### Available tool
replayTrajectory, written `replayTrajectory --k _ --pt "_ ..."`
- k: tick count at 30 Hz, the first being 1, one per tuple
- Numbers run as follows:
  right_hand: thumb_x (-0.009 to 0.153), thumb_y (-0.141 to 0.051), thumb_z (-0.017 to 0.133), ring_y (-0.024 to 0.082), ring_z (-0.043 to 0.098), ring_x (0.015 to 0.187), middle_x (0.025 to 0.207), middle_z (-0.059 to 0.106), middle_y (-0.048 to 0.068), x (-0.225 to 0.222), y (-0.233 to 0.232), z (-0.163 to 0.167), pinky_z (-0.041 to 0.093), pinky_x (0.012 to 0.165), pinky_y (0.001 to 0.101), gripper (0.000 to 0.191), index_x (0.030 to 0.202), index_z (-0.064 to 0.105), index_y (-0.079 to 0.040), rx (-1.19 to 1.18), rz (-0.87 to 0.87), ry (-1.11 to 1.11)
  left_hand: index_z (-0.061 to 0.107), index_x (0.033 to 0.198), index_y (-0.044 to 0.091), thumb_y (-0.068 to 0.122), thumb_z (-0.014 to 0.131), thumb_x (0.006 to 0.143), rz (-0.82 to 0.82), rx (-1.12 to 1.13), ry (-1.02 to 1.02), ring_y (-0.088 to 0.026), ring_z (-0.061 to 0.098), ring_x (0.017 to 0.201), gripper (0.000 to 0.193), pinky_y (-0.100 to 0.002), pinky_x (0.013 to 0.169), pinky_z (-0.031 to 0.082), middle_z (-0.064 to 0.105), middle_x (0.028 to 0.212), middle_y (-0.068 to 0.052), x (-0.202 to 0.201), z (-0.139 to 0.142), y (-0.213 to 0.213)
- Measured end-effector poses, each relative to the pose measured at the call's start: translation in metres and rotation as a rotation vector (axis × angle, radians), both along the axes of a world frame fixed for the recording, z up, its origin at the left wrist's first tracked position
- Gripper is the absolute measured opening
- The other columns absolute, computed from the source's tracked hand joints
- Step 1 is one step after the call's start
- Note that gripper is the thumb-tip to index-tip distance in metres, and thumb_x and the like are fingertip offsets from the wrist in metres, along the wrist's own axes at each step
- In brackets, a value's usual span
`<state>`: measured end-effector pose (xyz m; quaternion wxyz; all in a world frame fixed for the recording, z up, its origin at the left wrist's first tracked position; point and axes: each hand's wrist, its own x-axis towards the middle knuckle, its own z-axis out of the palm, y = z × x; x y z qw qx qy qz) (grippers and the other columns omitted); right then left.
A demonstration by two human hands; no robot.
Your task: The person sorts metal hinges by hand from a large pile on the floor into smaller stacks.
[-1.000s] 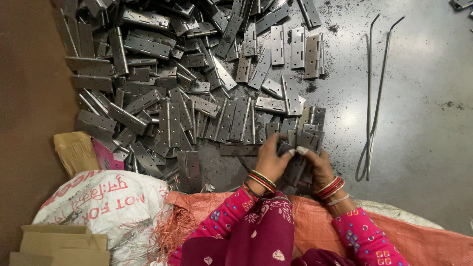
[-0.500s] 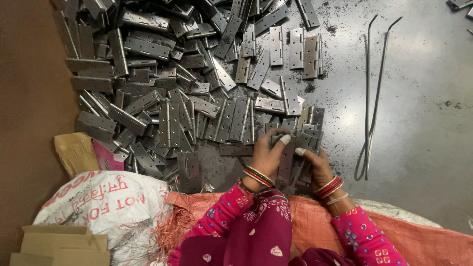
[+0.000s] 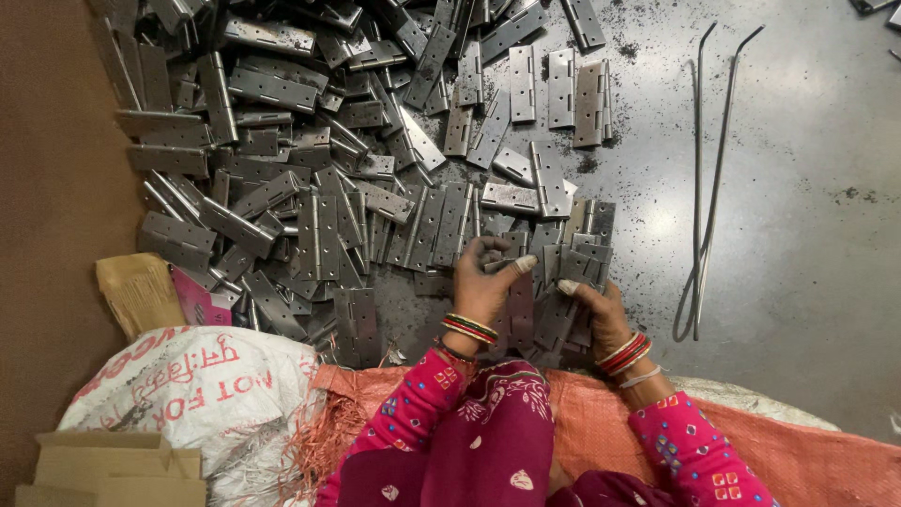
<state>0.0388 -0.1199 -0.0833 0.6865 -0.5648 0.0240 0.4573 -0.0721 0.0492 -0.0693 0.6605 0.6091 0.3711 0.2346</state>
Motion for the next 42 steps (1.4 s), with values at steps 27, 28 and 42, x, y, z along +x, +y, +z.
replayTrajectory --k 27,28,42 --pt "0.077 -0.019 0.076 0.022 0.072 0.088 0.103 0.071 0.01 0.0 0.002 0.001 0.064 0.075 0.0379 0.051 0.122 0.061 -0.002 0.011 0.016 -0.022 0.066 0.102 0.004 0.018 0.088 0.072 -0.065 -0.284 -0.108 -0.014 0.066 0.086 0.039 -0.029 0.078 0.056 0.069 0.094 -0.004 0.018 -0.011 -0.021" --pt "0.076 -0.019 0.076 0.021 0.073 0.088 0.103 0.071 0.009 0.0 0.002 0.0 0.064 0.075 0.0375 0.051 0.123 0.061 -0.003 -0.001 0.01 -0.017 0.066 0.102 0.004 0.019 0.087 0.071 -0.048 -0.414 -0.117 -0.016 0.066 0.086 0.04 -0.03 0.078 0.056 0.069 0.094 -0.005 0.021 -0.01 -0.022" --pt "0.078 -0.016 0.076 0.022 0.071 0.086 0.102 0.073 0.01 -0.009 0.012 0.018 0.063 0.075 0.0389 0.05 0.124 0.063 -0.002 0.021 -0.011 -0.007 0.056 0.122 0.004 0.018 0.068 0.094 0.033 0.097 -0.056 -0.02 0.061 0.105 0.033 -0.034 0.094 0.05 0.064 0.114 -0.009 0.013 -0.009 -0.043"
